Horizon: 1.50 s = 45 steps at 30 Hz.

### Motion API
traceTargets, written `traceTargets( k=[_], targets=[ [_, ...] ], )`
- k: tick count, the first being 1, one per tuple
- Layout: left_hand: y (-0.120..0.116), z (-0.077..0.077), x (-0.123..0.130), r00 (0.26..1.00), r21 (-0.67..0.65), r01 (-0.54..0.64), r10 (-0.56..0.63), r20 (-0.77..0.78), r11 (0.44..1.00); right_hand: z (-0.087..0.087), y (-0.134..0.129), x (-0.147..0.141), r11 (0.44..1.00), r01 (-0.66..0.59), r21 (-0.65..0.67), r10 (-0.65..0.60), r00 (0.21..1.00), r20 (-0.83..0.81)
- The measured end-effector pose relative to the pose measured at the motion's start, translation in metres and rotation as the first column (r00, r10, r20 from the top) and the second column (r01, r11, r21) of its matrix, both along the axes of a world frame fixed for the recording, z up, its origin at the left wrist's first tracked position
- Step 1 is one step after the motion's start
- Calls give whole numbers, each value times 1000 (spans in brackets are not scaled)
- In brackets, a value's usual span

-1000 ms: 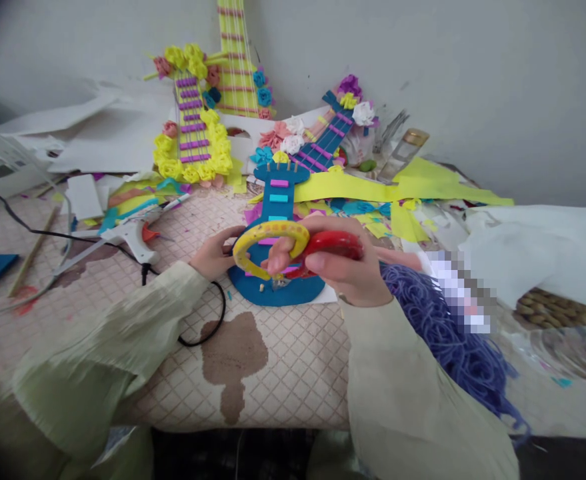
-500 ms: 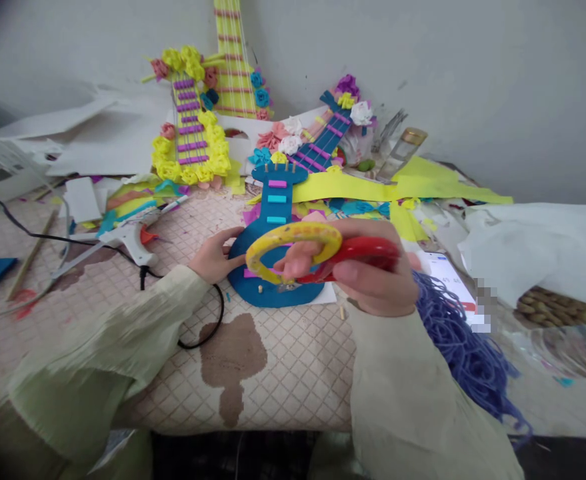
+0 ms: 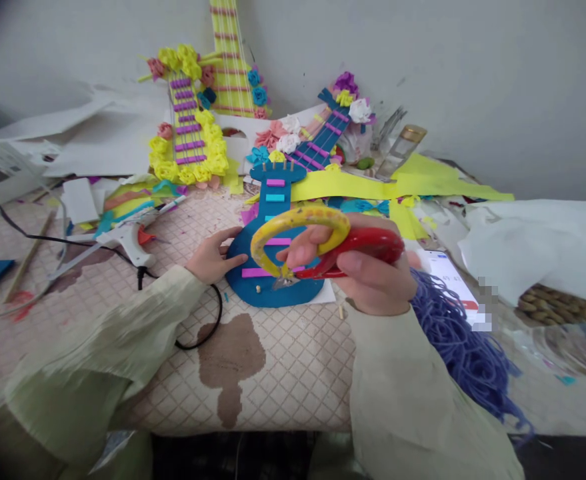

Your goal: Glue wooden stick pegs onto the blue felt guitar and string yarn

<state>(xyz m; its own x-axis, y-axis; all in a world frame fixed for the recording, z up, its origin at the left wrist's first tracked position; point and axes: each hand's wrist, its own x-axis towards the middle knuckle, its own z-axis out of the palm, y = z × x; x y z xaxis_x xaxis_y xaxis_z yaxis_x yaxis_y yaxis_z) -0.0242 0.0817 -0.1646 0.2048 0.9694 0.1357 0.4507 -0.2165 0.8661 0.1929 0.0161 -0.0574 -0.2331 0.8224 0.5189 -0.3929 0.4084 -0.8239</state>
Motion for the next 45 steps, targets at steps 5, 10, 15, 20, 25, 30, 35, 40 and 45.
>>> traceTargets(
  k=[5, 10, 15, 20, 25, 30, 35, 40, 45],
  targets=[
    [0, -2, -1, 1000, 26, 3, -3, 21, 1000, -1, 2, -4, 1000, -12, -2, 12, 1000, 26],
    [0, -2, -1, 1000, 29, 1, -1, 18, 1000, -5, 5, -2, 999, -4, 44, -1, 994, 107],
    [0, 0, 0, 1000, -7, -2, 2, -2, 1000, -4, 3, -3, 999, -34, 17, 31, 988, 152],
    [0, 0, 0, 1000, -20, 1, -1, -4, 1000, -1, 1, -5, 999, -24, 22, 21, 990, 139],
    [-1, 1, 0, 1000, 11, 5, -4, -16, 1000, -2, 2, -3, 1000, -23, -4, 23, 989, 144],
    [-1, 1, 0, 1000, -2, -3, 3, -24, 1000, -2, 3, -1, 999, -43, 30, 38, 988, 149],
    [1, -2, 0, 1000, 3, 7, -7, 24, 1000, 3, 2, -2, 993, -116, 16, 112, 980, 164],
    [4, -8, -1, 996, -3, 11, -11, 89, 1000, 3, 2, -6, 988, -155, -7, 153, 962, 225],
    [4, -6, 0, 990, -48, 9, -2, 139, 999, 0, 1, -6, 996, -84, 21, 79, 978, 193]
  ],
)
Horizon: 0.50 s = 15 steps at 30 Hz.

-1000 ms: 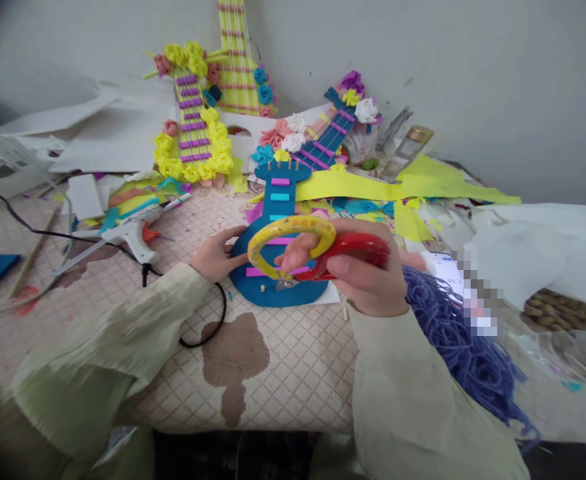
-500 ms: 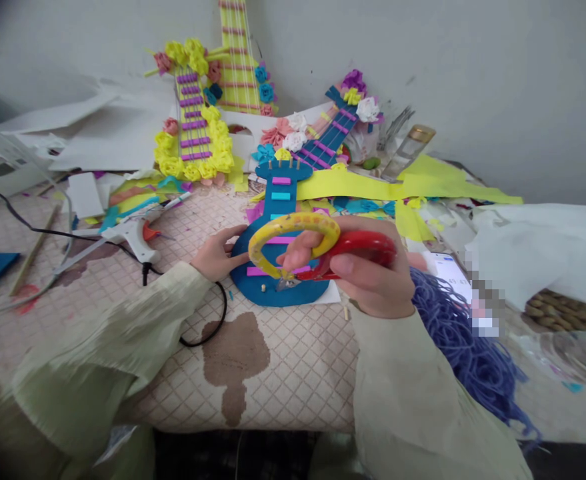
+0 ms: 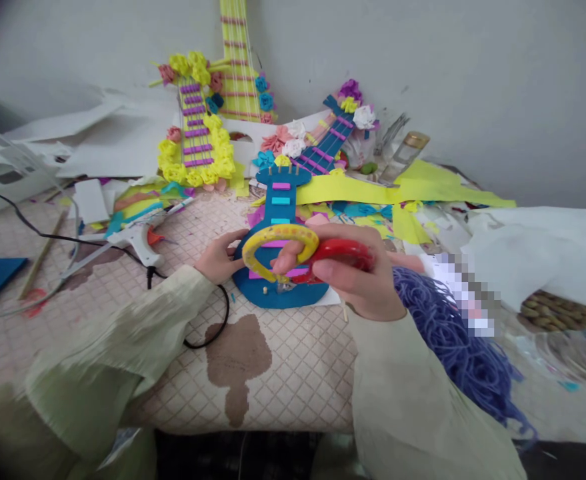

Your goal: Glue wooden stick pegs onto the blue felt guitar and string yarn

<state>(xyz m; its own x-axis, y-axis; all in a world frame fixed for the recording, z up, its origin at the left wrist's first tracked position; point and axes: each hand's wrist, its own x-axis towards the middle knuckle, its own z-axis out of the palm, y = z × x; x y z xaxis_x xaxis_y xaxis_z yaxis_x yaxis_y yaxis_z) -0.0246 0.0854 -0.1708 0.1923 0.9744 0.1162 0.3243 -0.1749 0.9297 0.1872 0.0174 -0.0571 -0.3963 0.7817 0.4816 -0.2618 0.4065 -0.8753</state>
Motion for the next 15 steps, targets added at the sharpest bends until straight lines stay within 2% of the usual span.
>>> traceTargets(
  k=[5, 8, 10, 12, 13, 14, 15],
  targets=[
    [-2, 5, 0, 999, -71, -21, 24, 40, 997, 18, -3, 2, 982, 188, 9, -184, 969, -166],
    [-1, 5, -2, 994, -104, -12, 23, 104, 995, 31, 5, 10, 924, 382, -12, -360, 860, -361],
    [1, 5, -3, 987, -136, -3, 24, 157, 991, 34, 16, 26, 843, 528, -97, -501, 708, -498],
    [4, 4, -5, 977, -174, 16, 21, 213, 985, 32, 30, 49, 715, 631, -301, -663, 473, -580],
    [5, 5, -6, 971, -190, 32, 15, 240, 981, 29, 37, 63, 637, 642, -427, -739, 350, -576],
    [6, 5, -6, 964, -203, 48, 8, 266, 978, 25, 45, 76, 580, 603, -548, -793, 266, -548],
    [6, 7, -7, 957, -213, 62, 2, 290, 975, 19, 51, 89, 556, 568, -607, -819, 248, -517]
  ],
)
